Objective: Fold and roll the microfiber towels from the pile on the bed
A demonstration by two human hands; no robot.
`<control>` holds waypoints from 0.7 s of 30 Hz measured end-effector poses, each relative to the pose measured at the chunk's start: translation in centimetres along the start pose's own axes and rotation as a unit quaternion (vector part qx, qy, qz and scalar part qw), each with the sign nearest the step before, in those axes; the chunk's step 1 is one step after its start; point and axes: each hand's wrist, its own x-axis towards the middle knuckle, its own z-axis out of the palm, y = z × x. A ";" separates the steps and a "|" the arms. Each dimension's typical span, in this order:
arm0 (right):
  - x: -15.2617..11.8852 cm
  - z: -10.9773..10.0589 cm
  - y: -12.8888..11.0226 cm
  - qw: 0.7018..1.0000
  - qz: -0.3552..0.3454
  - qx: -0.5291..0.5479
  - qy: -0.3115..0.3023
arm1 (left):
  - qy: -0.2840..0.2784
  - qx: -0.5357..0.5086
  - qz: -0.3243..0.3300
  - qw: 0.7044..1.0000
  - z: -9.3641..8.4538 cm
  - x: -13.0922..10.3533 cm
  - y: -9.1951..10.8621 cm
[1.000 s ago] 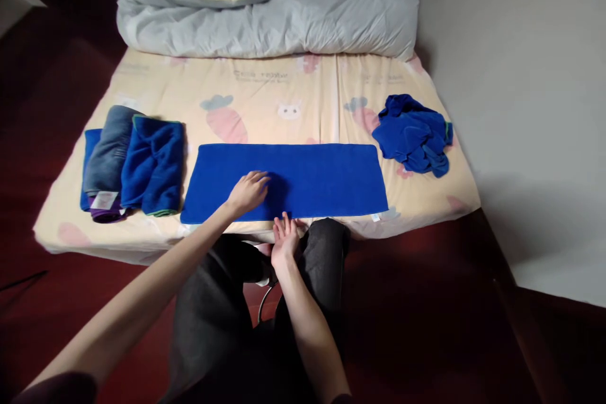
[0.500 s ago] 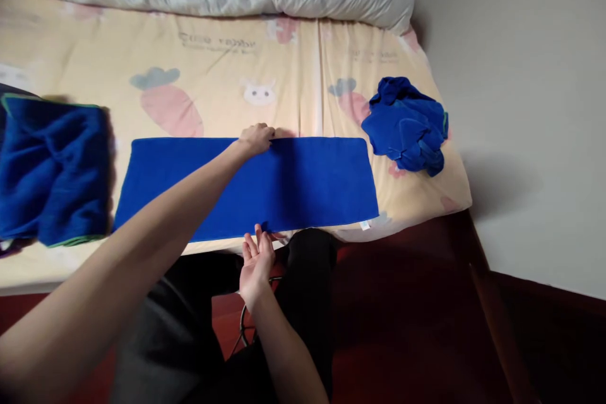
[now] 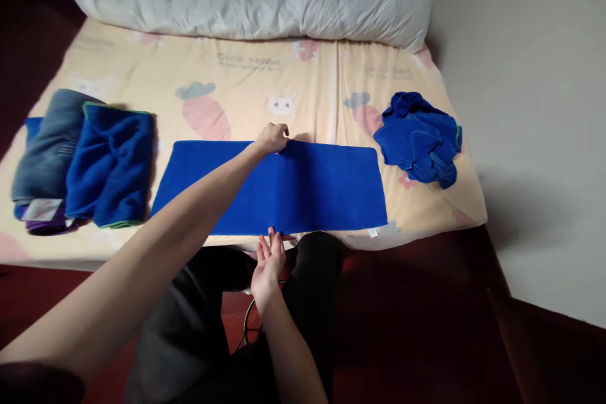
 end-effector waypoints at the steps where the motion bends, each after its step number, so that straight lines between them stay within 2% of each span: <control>1: -0.1 0.0 0.0 1.000 -0.003 -0.004 -0.001 | 0.001 -0.014 0.003 1.000 -0.2 -0.1 0.0; 7: -1.2 -0.3 -0.4 0.998 -0.057 -0.033 0.001 | 0.019 -0.089 0.018 0.996 -1.4 -0.9 0.1; 11: -2.0 -1.2 -0.7 0.983 -0.162 -0.086 -0.003 | 0.036 -0.143 0.032 0.989 -3.2 -2.4 1.0; 13: -2.2 -1.8 -1.1 0.957 -0.246 -0.151 0.003 | 0.045 -0.166 0.032 0.985 -4.7 -3.6 1.6; 16: -2.8 -2.4 -2.8 0.896 -0.383 -0.223 0.025 | 0.055 -0.195 0.032 0.979 -7.7 -5.6 2.4; 19: -4.4 -2.5 -6.0 0.831 -0.487 -0.268 0.026 | 0.072 -0.218 0.056 0.972 -11.3 -8.1 2.8; 21: -5.8 -2.1 -8.7 0.798 -0.525 -0.296 0.011 | 0.097 -0.242 0.084 0.962 -13.9 -10.0 2.8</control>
